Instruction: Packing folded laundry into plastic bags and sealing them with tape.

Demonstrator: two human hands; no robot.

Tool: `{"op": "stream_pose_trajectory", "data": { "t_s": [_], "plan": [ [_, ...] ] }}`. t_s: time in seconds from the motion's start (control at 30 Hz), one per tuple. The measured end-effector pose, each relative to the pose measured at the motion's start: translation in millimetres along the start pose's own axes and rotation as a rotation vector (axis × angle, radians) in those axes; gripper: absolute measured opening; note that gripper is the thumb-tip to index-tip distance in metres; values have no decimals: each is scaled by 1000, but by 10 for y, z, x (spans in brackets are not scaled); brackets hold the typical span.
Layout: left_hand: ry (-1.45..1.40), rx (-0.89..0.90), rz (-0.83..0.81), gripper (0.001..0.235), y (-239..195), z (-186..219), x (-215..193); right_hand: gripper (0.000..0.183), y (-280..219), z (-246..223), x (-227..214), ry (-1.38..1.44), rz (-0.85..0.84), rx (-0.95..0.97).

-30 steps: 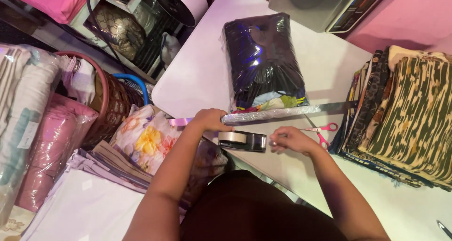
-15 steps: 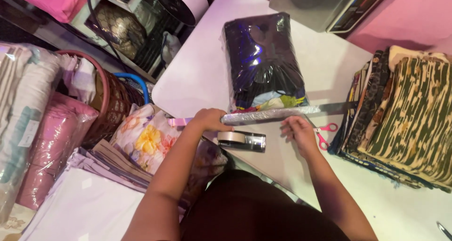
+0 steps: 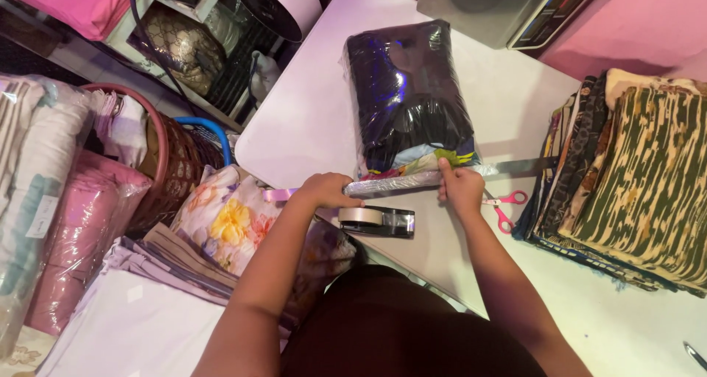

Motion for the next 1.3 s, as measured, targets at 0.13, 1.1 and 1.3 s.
{"op": "stream_pose_trajectory", "data": {
  "t_s": [0.13, 1.1, 1.3],
  "plan": [
    [2, 12, 10, 59, 51, -18, -14, 58, -100, -174, -199, -520, -94, -44],
    [-61, 63, 106, 21, -25, -553, -14, 16, 578, 653, -738, -609, 307, -642],
    [-48, -88, 162, 23, 101, -954, -237, 23, 277, 456, -367, -720, 246, -485]
  ]
}}
Point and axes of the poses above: each hand's wrist, its own y-axis towards the middle knuckle, its own x-axis out of the palm, z = x × y, the point moved 3 cm from there along y, towards the middle knuckle, and after that the axes turned 11 degrees about -x, right-handed, at the moved point
